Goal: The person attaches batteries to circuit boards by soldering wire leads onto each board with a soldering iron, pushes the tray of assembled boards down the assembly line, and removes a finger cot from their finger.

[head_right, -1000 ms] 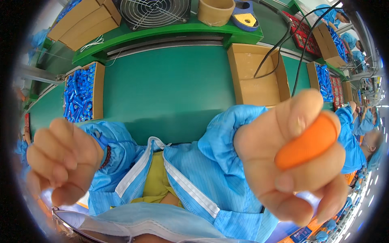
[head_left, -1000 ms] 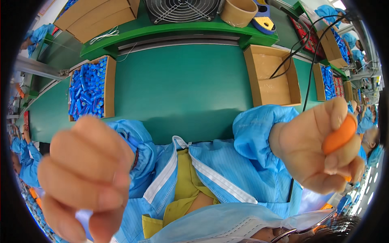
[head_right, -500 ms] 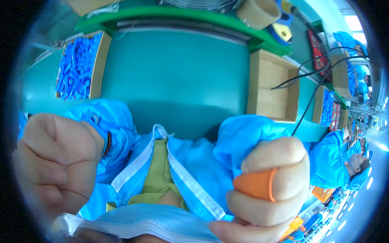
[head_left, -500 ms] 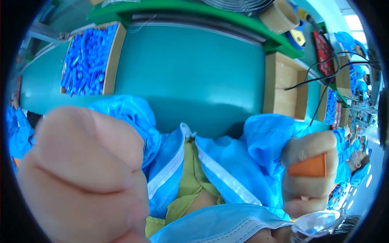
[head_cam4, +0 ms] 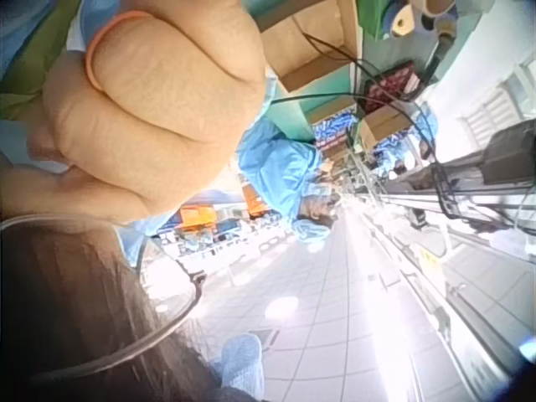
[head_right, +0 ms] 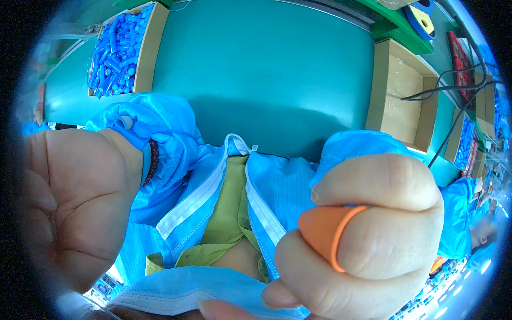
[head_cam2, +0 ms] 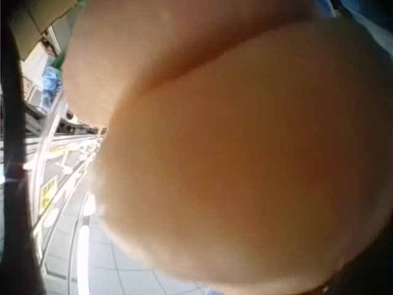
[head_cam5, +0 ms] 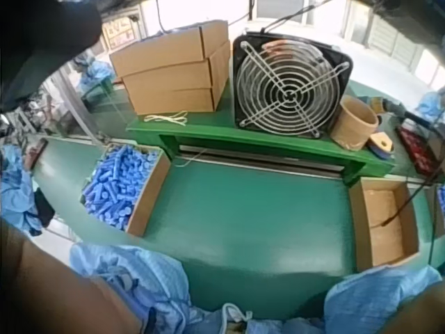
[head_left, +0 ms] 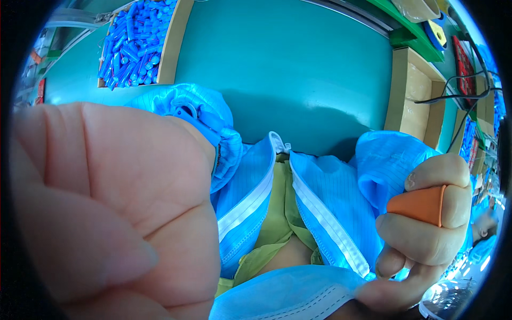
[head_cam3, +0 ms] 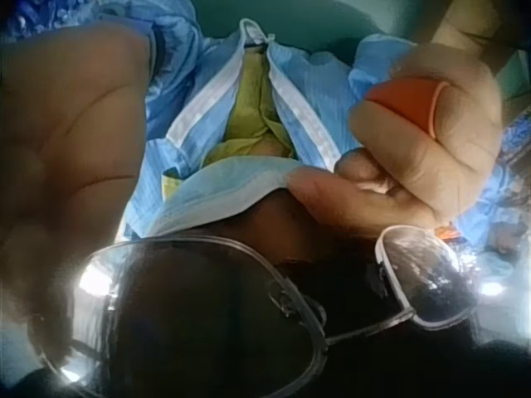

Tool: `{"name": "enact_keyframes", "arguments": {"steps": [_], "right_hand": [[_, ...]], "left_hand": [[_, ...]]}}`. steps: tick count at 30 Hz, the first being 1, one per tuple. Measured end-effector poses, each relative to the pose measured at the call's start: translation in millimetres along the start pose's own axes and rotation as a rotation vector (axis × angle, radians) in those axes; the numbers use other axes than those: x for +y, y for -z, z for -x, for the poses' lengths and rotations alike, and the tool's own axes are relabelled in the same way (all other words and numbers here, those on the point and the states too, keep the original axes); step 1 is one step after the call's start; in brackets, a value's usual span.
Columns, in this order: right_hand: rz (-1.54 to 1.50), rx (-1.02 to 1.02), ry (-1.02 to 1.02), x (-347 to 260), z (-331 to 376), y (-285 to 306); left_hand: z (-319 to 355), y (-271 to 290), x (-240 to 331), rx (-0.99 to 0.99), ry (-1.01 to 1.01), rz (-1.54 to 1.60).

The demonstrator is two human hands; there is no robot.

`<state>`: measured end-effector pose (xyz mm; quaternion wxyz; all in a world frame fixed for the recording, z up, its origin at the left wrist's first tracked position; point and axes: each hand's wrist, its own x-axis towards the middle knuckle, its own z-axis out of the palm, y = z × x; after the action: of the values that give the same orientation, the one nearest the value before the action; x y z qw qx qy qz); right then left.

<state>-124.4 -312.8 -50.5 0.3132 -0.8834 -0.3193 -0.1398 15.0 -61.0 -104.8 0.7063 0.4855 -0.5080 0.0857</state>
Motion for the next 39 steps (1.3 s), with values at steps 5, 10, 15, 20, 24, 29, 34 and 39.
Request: {"name": "enact_keyframes", "arguments": {"steps": [5, 10, 15, 20, 24, 29, 34, 39], "right_hand": [[-0.008, -0.054, -0.140, -10, -17, 1], [0.012, -0.052, -0.409, -24, -29, -2], [0.041, -0.050, -0.685, -43, -36, -5], [0.055, -0.056, -0.900, -39, -39, -14], [0.071, 0.094, -0.749, -17, -23, -31], [0.071, 0.228, -0.480, -5, -25, -42], [-0.036, 0.327, -0.189, 0, -44, -34], [-0.636, 0.693, 0.018, 1, -24, -68]], "left_hand": [[-3, 2, -3, 0.001, -0.015, 0.004], [-4, 0, -5, -0.013, 0.007, 0.011], [-5, -2, -7, -0.030, 0.020, 0.031], [-5, -6, -9, -0.037, 0.034, 0.038], [-12, -17, -18, -0.052, 0.034, 0.075], [-7, -20, -22, -0.015, 0.023, 0.049], [-6, -21, -25, 0.138, -0.093, 0.044], [5, -19, -21, 0.274, -0.222, -0.062]]}}
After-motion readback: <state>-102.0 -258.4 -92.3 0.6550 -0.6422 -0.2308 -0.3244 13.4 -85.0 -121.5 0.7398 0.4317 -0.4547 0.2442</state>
